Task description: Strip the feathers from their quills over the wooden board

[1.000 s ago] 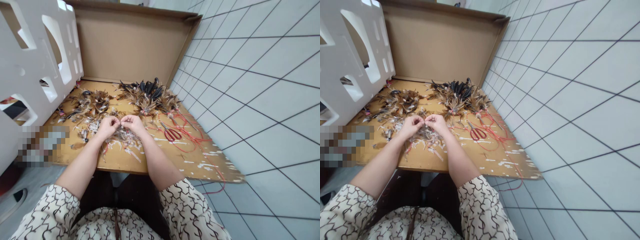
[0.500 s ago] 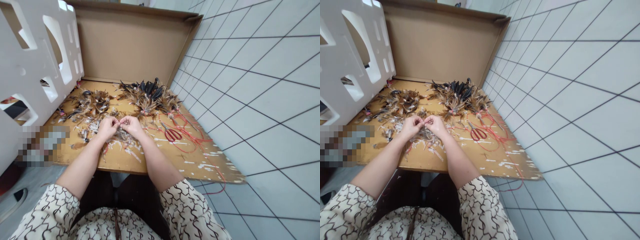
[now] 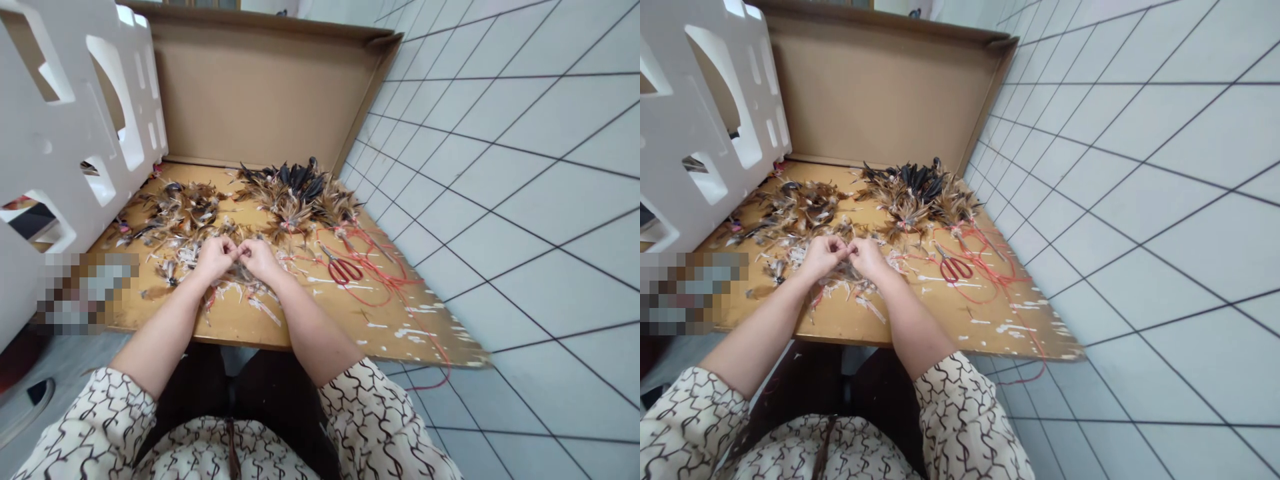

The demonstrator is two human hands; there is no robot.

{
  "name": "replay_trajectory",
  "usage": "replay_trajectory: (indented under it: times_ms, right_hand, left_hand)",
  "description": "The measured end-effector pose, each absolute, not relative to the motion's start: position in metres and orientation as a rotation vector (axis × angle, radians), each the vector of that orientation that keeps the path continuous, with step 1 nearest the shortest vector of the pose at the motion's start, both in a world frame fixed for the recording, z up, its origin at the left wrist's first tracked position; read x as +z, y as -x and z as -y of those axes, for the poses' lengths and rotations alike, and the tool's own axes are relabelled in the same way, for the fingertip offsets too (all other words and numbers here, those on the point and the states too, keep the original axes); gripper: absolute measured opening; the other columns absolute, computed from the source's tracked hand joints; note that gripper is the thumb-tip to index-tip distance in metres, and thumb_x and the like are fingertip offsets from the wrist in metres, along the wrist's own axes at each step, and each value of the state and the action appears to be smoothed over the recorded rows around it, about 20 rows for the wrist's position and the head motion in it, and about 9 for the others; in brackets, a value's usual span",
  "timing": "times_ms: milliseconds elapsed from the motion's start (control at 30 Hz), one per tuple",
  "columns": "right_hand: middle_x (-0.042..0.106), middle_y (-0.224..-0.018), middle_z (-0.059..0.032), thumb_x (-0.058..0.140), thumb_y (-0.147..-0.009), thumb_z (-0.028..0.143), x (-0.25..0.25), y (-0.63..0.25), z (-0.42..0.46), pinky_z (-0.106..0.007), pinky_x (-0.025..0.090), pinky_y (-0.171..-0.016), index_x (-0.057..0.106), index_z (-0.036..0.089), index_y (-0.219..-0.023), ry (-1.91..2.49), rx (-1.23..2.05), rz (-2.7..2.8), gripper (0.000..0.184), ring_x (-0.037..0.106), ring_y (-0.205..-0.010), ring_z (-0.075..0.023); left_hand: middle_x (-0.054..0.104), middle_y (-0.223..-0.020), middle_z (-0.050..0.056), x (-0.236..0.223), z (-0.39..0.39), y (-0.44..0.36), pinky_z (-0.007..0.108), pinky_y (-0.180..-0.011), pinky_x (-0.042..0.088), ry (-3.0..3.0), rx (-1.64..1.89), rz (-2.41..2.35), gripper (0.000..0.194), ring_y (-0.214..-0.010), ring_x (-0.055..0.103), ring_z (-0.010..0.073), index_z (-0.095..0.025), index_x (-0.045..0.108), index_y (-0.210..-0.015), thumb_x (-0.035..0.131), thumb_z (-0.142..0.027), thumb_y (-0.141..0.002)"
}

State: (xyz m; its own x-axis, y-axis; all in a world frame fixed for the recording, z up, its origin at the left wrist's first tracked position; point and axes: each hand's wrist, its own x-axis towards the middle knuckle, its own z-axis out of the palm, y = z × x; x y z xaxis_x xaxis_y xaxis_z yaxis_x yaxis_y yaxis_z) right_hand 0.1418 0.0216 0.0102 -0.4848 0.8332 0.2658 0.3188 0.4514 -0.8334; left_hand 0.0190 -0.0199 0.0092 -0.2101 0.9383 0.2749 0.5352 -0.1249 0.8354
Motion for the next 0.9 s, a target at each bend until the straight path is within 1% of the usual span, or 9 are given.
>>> replay_trajectory:
  times_ms: [67, 133, 200, 267, 467, 567, 733, 900]
  right_hand:
    - [0.047, -0.046, 0.0064, 0.056, -0.057, 0.006, 0.011, -0.143, -0.022, -0.023, 0.033, -0.054, 0.053, 0.018, -0.051, 0.945, 0.973, 1.984, 0.013, 0.039, -0.048, -0.0075]
    - [0.047, -0.046, 0.0068, 0.057, -0.057, 0.009, 0.013, -0.144, -0.023, -0.023, 0.034, -0.055, 0.053, 0.017, -0.052, 0.902, 1.053, 1.926, 0.011, 0.040, -0.048, -0.0073]
    - [0.048, -0.047, 0.0069, 0.058, -0.057, 0.011, 0.014, -0.145, -0.022, -0.022, 0.035, -0.055, 0.053, 0.017, -0.053, 0.849, 1.139, 1.879, 0.008, 0.041, -0.049, -0.0072]
    - [0.048, -0.047, 0.0067, 0.059, -0.057, 0.013, 0.015, -0.146, -0.022, -0.022, 0.036, -0.056, 0.054, 0.017, -0.055, 0.815, 1.195, 1.846, 0.007, 0.042, -0.049, -0.0071]
    - [0.052, -0.050, 0.0058, 0.061, -0.055, 0.016, 0.016, -0.147, -0.023, -0.023, 0.037, -0.055, 0.054, 0.016, -0.056, 0.795, 1.280, 1.757, 0.007, 0.043, -0.048, -0.0064]
    - [0.053, -0.050, 0.0053, 0.062, -0.054, 0.018, 0.016, -0.148, -0.023, -0.023, 0.037, -0.055, 0.055, 0.016, -0.057, 0.788, 1.296, 1.735, 0.008, 0.043, -0.048, -0.0062]
    - [0.050, -0.046, 0.0064, 0.062, -0.054, 0.019, 0.018, -0.147, -0.021, -0.022, 0.037, -0.053, 0.054, 0.016, -0.056, 0.793, 1.298, 1.729, 0.009, 0.043, -0.047, -0.0062]
    - [0.052, -0.044, 0.0064, 0.063, -0.052, 0.019, 0.016, -0.145, -0.022, -0.020, 0.035, -0.046, 0.052, 0.016, -0.054, 0.841, 1.378, 1.623, 0.011, 0.044, -0.041, -0.0056]
  left_hand:
    - [0.050, -0.045, -0.003, 0.008, 0.018, -0.017, 0.022, -0.047, 0.033, -1.588, 1.331, -1.608, 0.019, -0.046, 0.043, 0.0091, -0.016, 0.056, -0.054, 0.061, -0.033, -0.063]
    - [0.055, -0.052, -0.002, 0.007, 0.017, -0.014, 0.022, -0.050, 0.038, -1.551, 1.421, -1.485, 0.017, -0.049, 0.047, 0.0097, -0.015, 0.061, -0.066, 0.059, -0.032, -0.064]
    - [0.060, -0.059, -0.001, 0.007, 0.016, -0.012, 0.023, -0.055, 0.042, -1.558, 1.476, -1.409, 0.021, -0.054, 0.051, 0.0110, -0.015, 0.065, -0.079, 0.057, -0.029, -0.066]
    - [0.063, -0.064, 0.000, 0.008, 0.016, -0.010, 0.025, -0.059, 0.044, -1.605, 1.447, -1.398, 0.024, -0.058, 0.054, 0.0121, -0.015, 0.067, -0.085, 0.056, -0.026, -0.066]
    - [0.069, -0.074, 0.003, 0.014, 0.019, -0.010, 0.028, -0.070, 0.047, -1.716, 1.360, -1.493, 0.016, -0.071, 0.060, 0.0164, -0.017, 0.069, -0.074, 0.054, -0.019, -0.066]
    - [0.068, -0.073, 0.003, 0.016, 0.020, -0.011, 0.028, -0.068, 0.046, -1.771, 1.341, -1.569, 0.014, -0.069, 0.059, 0.0162, -0.017, 0.068, -0.071, 0.056, -0.019, -0.065]
    - [0.062, -0.060, 0.001, 0.016, 0.021, -0.012, 0.026, -0.062, 0.042, -1.817, 1.345, -1.682, 0.009, -0.061, 0.055, 0.0138, -0.017, 0.063, -0.061, 0.054, -0.018, -0.064]
    - [0.060, -0.059, 0.000, 0.019, 0.024, -0.014, 0.025, -0.060, 0.040, -1.805, 1.336, -1.709, 0.009, -0.059, 0.052, 0.0132, -0.017, 0.061, -0.061, 0.053, -0.019, -0.065]
